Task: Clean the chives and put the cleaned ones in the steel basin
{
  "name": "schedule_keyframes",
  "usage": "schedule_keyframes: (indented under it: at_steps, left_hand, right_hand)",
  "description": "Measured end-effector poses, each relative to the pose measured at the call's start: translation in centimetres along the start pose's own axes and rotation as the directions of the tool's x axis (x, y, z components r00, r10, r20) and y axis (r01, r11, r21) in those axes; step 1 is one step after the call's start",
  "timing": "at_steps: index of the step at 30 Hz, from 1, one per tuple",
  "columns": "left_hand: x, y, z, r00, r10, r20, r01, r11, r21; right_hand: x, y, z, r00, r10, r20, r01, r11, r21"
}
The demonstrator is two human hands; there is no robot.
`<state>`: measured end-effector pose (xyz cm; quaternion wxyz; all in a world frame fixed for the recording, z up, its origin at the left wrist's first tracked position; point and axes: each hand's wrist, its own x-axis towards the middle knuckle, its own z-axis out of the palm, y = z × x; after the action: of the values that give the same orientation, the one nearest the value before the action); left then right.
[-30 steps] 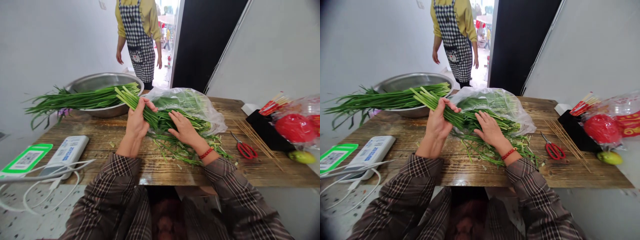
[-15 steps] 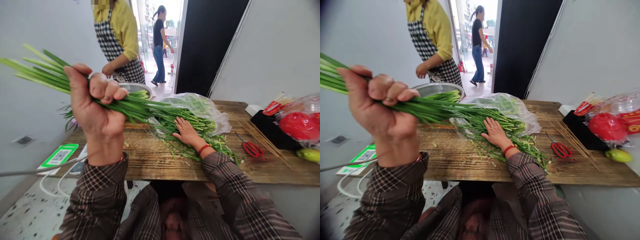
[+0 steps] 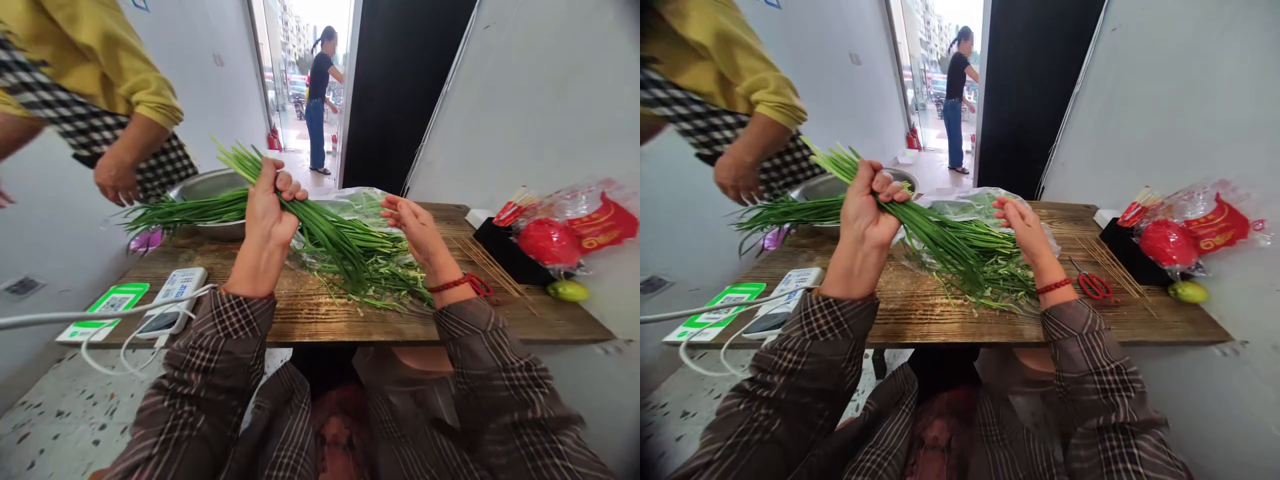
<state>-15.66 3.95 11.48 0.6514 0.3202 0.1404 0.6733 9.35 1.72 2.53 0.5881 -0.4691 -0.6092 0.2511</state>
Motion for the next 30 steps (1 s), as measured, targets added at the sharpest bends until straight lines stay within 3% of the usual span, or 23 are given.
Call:
schedule_keyframes:
  at_steps: [5,9,11,14,17,20,22,25,27,28,30]
  left_hand:
    - [-0.1,-3.6,1.7,0.998,-0.059,0.010,0.058,0.996,0.074]
    - [-0.5,-5.2,1.7,0.999,-0.037,0.027,0.033,0.988,0.150]
    - [-0.8,-5.8,1.1,0.995,-0.038,0.093,0.020,0.982,0.187]
    - [-1.5,-6.8,0.1,0.977,-0.105,0.188,0.058,0.970,0.238]
    - [-1.8,-7.3,-0.7,0.971,-0.159,0.181,0.117,0.967,0.224]
    - [-1.5,-7.0,-1.3,0.981,-0.125,0.145,0.103,0.983,0.152]
    - [-1.2,-6.6,-1.7,0.986,-0.104,0.128,0.091,0.990,0.104]
    - [-1.0,-6.3,-2.2,0.987,-0.126,0.104,0.121,0.991,0.052]
    - [-1.2,-6.4,-2.3,0.985,-0.143,0.096,0.139,0.989,0.047]
    - [-1.3,-6.4,-2.3,0.985,-0.146,0.097,0.142,0.989,0.053]
    - [-1.6,-6.4,-2.1,0.983,-0.147,0.107,0.141,0.988,0.061]
  right_hand:
    - [-1.8,-4.6,4.7,0.953,-0.172,0.251,0.211,0.967,-0.139]
    - [-2.4,-4.8,7.1,0.935,-0.074,0.347,0.156,0.964,-0.214]
    - [-2.2,-4.4,7.3,0.925,-0.007,0.381,0.098,0.971,-0.219]
    - [-1.8,-4.2,7.1,0.931,-0.024,0.365,0.120,0.962,-0.244]
    - [-1.8,-4.4,6.7,0.923,-0.075,0.377,0.189,0.943,-0.276]
    - [-2.3,-4.5,5.4,0.879,-0.104,0.466,0.256,0.927,-0.274]
    - [-2.7,-4.5,4.0,0.896,-0.100,0.432,0.236,0.932,-0.274]
    - [-3.1,-4.9,2.1,0.981,-0.141,0.134,0.173,0.947,-0.271]
    - [-3.5,-5.6,1.7,0.975,-0.223,0.011,0.216,0.929,-0.300]
    - [-3.8,-6.1,1.8,0.963,-0.268,0.015,0.258,0.912,-0.320]
    - [-4.5,-6.7,2.4,0.935,-0.328,0.135,0.355,0.871,-0.339]
